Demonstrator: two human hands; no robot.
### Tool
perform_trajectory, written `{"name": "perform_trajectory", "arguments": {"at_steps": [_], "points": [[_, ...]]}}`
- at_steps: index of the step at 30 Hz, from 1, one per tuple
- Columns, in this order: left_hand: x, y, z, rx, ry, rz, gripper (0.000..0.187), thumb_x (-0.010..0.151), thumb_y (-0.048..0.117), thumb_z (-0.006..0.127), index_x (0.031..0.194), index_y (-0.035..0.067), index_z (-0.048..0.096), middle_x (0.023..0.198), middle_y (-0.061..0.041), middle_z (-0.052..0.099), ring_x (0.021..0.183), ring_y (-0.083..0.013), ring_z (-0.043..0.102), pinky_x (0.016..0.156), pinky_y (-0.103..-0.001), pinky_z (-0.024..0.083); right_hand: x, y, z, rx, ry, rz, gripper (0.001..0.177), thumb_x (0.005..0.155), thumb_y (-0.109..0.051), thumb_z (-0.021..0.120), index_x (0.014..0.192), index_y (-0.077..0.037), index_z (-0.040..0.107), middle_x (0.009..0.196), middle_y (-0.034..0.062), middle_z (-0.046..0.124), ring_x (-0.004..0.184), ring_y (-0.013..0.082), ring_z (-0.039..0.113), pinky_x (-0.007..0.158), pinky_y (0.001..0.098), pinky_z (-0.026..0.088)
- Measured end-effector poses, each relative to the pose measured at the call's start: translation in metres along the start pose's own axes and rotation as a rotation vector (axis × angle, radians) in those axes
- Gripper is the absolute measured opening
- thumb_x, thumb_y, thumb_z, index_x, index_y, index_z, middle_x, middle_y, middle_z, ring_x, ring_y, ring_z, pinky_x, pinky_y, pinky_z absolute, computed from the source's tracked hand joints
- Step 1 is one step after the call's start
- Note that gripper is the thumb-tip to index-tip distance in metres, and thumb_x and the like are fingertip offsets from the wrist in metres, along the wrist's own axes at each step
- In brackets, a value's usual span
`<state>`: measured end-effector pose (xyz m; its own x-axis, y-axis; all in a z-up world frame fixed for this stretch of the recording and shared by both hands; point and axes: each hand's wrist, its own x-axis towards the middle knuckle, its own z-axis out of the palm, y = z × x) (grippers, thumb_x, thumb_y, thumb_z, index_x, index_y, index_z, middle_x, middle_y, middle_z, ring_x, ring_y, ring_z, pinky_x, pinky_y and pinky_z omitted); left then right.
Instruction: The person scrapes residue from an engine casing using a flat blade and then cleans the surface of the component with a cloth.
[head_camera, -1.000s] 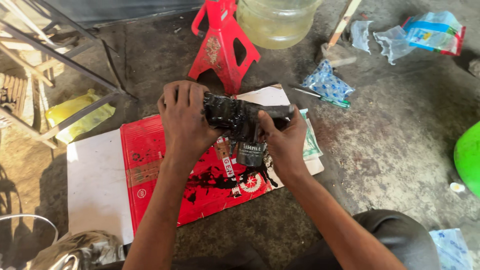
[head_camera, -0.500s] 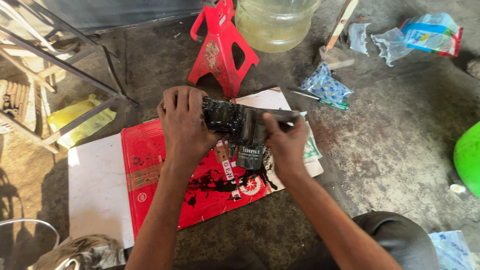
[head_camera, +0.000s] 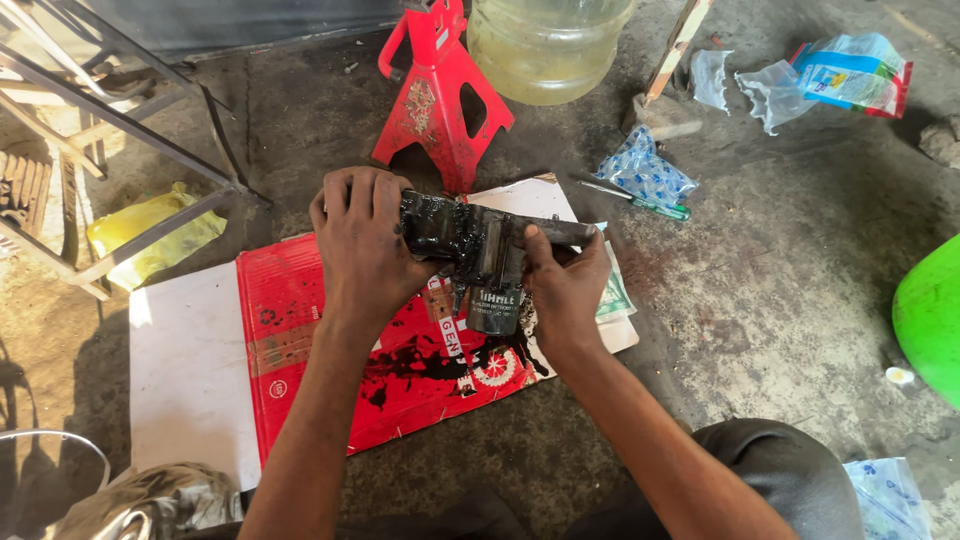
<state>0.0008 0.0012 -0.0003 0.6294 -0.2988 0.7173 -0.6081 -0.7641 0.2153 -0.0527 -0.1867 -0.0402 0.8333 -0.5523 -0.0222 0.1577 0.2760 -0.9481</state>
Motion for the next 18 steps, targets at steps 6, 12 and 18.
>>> {"name": "perform_trajectory", "arguments": {"at_steps": [6,12,18], "points": [[0.000,0.000,0.000,-0.012,0.011,0.008,0.065,0.058,0.029,0.090,0.111,0.009,0.060,0.115,-0.008,0.061,0.118,-0.0340,0.053,0.097,-0.054,0.040,-0.006,0.004,0.010,-0.091,0.010,-0.120,0.027,0.094,-0.009,0.074,0.111,-0.005,0.054,0.092,0.0022,0.068,0.076,0.0091,0.061,0.066,0.0262,0.052],[0.001,0.001,0.000,-0.029,0.022,0.007,0.065,0.059,0.031,0.091,0.111,0.008,0.060,0.115,-0.008,0.062,0.116,-0.0339,0.054,0.096,-0.053,0.041,-0.004,0.007,0.008,-0.060,0.002,-0.185,0.027,0.095,-0.006,0.073,0.113,-0.003,0.054,0.100,0.0037,0.067,0.086,0.0095,0.062,0.075,0.0265,0.054],[0.000,0.001,0.000,-0.002,0.027,0.024,0.067,0.059,0.031,0.093,0.113,0.008,0.061,0.115,-0.008,0.062,0.117,-0.0336,0.054,0.098,-0.052,0.041,-0.007,0.000,0.015,0.004,-0.043,-0.049,0.027,0.093,-0.007,0.072,0.115,-0.004,0.055,0.099,0.0027,0.068,0.084,0.0106,0.062,0.069,0.0276,0.052]]}}
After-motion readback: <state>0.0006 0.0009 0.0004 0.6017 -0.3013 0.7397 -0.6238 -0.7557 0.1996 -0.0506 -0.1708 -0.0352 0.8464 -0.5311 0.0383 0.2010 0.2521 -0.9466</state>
